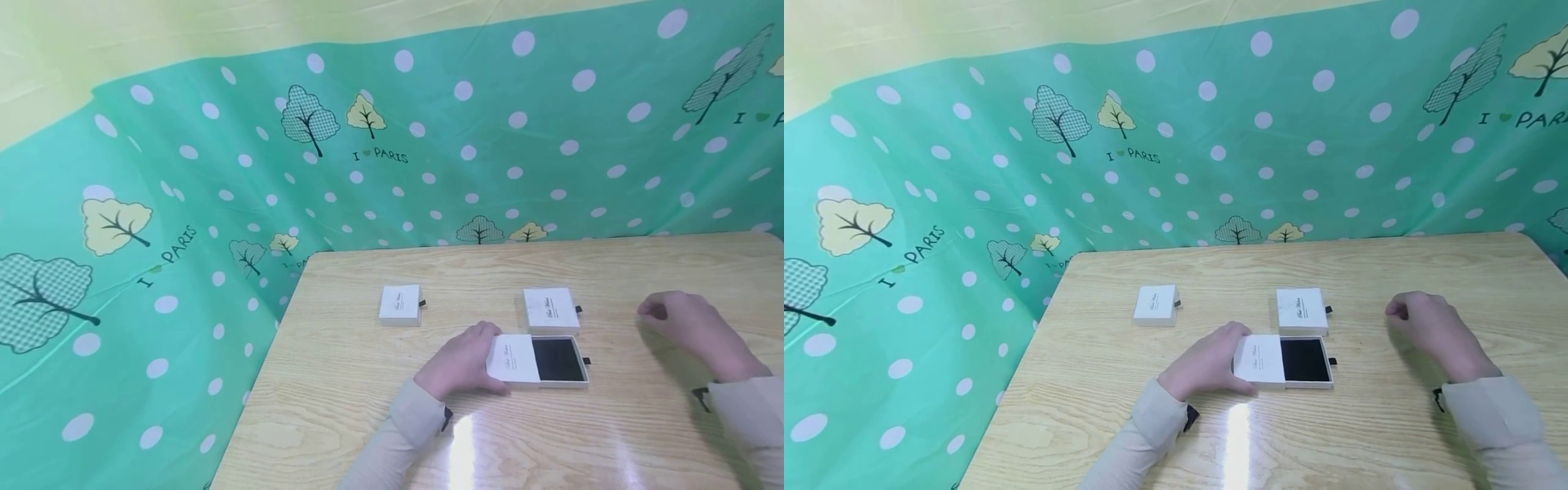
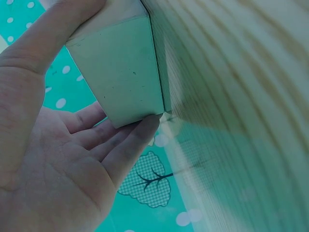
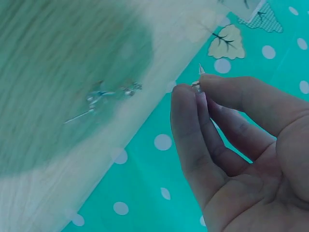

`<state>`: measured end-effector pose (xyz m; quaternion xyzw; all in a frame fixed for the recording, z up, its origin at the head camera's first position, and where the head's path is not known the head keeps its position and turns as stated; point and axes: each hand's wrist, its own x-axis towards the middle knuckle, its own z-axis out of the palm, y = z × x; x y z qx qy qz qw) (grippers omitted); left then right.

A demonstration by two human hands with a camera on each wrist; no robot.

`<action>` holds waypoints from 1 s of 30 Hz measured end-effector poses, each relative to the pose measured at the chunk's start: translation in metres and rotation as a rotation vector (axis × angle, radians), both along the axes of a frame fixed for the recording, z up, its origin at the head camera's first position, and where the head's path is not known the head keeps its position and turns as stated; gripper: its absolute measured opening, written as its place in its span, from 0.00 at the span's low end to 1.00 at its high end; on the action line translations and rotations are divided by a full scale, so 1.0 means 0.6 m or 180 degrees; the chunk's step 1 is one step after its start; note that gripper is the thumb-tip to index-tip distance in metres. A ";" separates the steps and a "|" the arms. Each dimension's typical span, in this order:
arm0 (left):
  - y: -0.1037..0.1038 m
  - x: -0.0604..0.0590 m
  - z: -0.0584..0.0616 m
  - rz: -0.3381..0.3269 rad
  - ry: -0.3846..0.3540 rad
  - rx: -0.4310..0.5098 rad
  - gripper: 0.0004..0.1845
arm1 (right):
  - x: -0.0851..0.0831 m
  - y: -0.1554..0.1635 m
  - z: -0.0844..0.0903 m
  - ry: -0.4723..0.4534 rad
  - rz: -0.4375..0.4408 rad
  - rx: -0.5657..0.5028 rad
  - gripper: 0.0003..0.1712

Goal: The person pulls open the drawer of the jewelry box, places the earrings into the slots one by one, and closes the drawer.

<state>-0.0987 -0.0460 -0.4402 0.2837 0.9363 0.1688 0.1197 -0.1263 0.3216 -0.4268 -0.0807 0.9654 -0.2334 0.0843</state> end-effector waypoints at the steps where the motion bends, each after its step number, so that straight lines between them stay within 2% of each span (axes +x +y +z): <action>1: 0.000 0.000 0.000 -0.0001 0.0003 -0.0010 0.48 | 0.001 -0.003 0.002 0.0025 -0.0008 -0.0024 0.15; 13: 0.004 0.000 0.001 -0.0010 0.0012 -0.0036 0.47 | 0.015 -0.041 0.013 0.0353 0.0062 -0.0256 0.12; 17: 0.005 -0.001 0.002 -0.0081 0.0080 -0.0087 0.48 | 0.021 -0.060 0.021 0.0437 0.0118 -0.0262 0.11; 24: 0.013 -0.001 0.005 -0.0150 0.0250 -0.0282 0.57 | 0.026 -0.086 0.031 0.0565 0.0285 -0.0329 0.09; 30: 0.033 -0.004 0.007 -0.0193 0.0350 -0.0211 0.54 | 0.029 -0.103 0.032 0.0589 0.0385 -0.0345 0.08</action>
